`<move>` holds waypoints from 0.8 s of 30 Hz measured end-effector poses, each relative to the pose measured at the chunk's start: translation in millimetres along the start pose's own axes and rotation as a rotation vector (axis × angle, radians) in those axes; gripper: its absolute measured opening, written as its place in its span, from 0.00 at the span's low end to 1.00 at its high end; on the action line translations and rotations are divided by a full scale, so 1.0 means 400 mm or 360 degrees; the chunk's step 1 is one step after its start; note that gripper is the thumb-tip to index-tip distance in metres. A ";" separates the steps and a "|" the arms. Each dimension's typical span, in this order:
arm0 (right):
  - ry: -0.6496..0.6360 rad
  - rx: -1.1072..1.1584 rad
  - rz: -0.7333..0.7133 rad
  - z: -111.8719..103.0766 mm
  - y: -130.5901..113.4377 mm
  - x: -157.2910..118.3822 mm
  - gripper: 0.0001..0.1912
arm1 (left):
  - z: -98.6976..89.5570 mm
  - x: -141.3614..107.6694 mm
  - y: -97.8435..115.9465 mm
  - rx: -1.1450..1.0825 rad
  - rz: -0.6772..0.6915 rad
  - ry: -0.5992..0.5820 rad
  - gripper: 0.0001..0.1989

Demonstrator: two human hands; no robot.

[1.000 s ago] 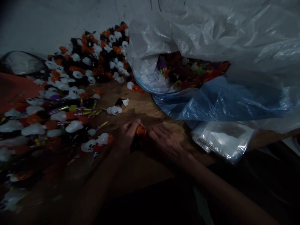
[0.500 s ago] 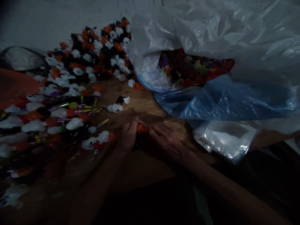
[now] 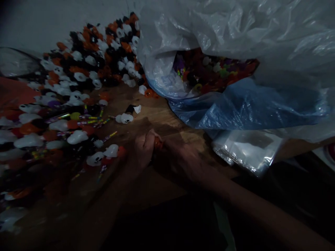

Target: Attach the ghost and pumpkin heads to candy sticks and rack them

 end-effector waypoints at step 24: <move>-0.0252 0.2066 0.1000 0.046 0.031 -0.004 0.16 | -0.001 -0.016 0.056 0.0251 0.0121 -0.0032 0.22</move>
Point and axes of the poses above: each hand's wrist, its own x-axis towards the middle knuckle, its own z-axis out of the palm, y = z × x, the point moved 7 cm from there along x, towards the middle knuckle, and after that the axes turned 5 degrees about -z, right-handed, at the moved point
